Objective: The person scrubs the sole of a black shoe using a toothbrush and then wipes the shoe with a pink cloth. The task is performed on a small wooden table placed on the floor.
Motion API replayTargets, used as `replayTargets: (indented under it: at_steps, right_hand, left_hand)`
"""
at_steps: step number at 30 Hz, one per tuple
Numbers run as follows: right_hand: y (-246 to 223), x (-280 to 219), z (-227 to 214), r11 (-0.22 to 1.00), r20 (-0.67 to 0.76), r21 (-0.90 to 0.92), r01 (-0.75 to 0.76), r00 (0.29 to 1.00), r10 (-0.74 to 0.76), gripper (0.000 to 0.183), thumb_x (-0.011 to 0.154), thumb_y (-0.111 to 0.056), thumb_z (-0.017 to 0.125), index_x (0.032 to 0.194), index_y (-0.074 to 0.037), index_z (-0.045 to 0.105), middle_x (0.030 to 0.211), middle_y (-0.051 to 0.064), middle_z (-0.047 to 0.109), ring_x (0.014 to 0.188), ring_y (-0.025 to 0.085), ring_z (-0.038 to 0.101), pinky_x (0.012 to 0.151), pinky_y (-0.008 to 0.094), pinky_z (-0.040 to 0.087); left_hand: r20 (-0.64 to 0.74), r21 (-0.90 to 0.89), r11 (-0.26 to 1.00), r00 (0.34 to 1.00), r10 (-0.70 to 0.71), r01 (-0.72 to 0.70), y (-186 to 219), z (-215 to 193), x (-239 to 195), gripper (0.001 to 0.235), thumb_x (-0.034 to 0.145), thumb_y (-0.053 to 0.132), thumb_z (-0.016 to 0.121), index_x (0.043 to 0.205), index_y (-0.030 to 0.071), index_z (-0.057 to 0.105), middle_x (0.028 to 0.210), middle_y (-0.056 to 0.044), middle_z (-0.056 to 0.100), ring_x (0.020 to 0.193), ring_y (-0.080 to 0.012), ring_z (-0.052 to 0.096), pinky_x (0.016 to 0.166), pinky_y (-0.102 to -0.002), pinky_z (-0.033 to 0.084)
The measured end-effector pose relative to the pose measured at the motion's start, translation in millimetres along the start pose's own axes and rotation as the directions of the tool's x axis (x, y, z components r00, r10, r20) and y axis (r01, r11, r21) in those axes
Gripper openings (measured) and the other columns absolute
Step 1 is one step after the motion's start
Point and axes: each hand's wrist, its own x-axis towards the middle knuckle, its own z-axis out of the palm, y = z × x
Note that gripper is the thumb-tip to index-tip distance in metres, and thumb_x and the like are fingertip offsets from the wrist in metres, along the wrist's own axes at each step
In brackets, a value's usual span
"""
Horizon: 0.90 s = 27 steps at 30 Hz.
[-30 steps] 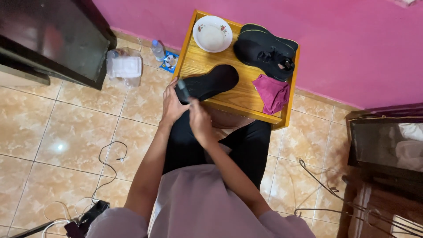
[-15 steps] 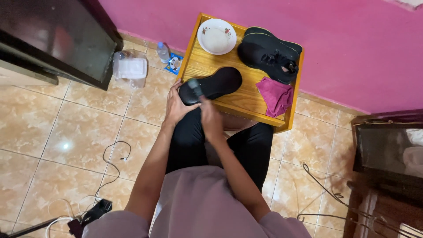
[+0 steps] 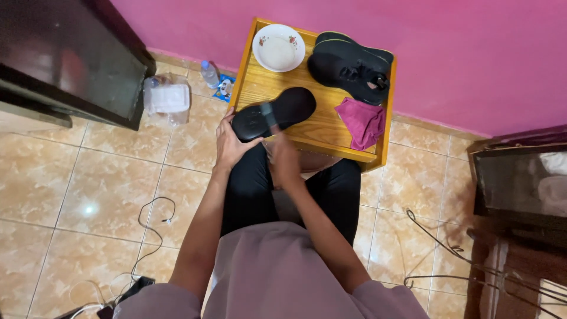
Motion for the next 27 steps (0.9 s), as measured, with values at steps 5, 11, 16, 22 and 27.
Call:
replayTargets:
  at_steps: [5,11,16,22,27]
  right_hand:
    - [-9,-3,-21,0.985,0.144,0.156,-0.075,0.988,0.053,0.036,0.106,-0.022,0.049,0.141,-0.02,0.058,0.108,0.012,0.071,0.08,0.036,0.073,0.065,0.047,0.062]
    - [45,-30,53,0.898,0.17,0.322,-0.3,0.951,0.256,0.035,0.108,-0.018,0.049,0.141,-0.017,0.06,0.121,0.009,0.066,0.097,0.028,0.066,0.086,0.046,0.053]
    - [-12,-25,-14,0.894,0.381,0.392,-0.215,0.923,0.055,0.052,0.107,-0.021,0.043,0.157,-0.038,0.04,0.124,0.008,0.067,0.092,0.038,0.073,0.082,0.055,0.058]
    - [30,-4,-34,0.794,0.082,0.499,-0.346,0.931,0.355,0.038,0.108,-0.012,0.05,0.146,-0.012,0.056,0.134,0.011,0.067,0.12,0.028,0.065,0.105,0.042,0.052]
    - [2,-29,-19,0.951,0.156,0.286,-0.117,0.985,0.074,0.036,0.103,-0.029,0.058,0.136,-0.017,0.066,0.118,0.014,0.072,0.106,0.035,0.068,0.098,0.044,0.053]
  left_hand:
    - [0.022,0.028,1.0,1.0,0.0,0.0,0,-1,0,0.101,0.06,0.051,0.093,0.132,0.007,0.037,0.159,-0.017,0.038,0.143,-0.0355,0.042,0.125,-0.045,0.024]
    - [0.021,0.01,1.0,1.0,-0.01,0.01,5,-3,3,0.104,0.06,0.058,0.093,0.131,0.007,0.038,0.154,-0.021,0.042,0.143,-0.0381,0.042,0.125,-0.045,0.023]
    - [0.04,0.054,0.999,0.999,-0.001,-0.001,-2,1,3,0.106,0.055,0.052,0.094,0.133,0.007,0.037,0.157,-0.019,0.038,0.144,-0.037,0.042,0.125,-0.045,0.024]
    - [0.048,0.032,0.999,0.999,-0.01,0.009,9,-3,3,0.105,0.061,0.063,0.092,0.132,0.008,0.037,0.151,-0.019,0.044,0.142,-0.0347,0.044,0.125,-0.043,0.024]
    - [0.05,0.029,0.999,0.998,-0.029,0.028,3,-1,-1,0.105,0.059,0.056,0.094,0.132,0.007,0.037,0.157,-0.018,0.038,0.142,-0.0379,0.044,0.125,-0.044,0.023]
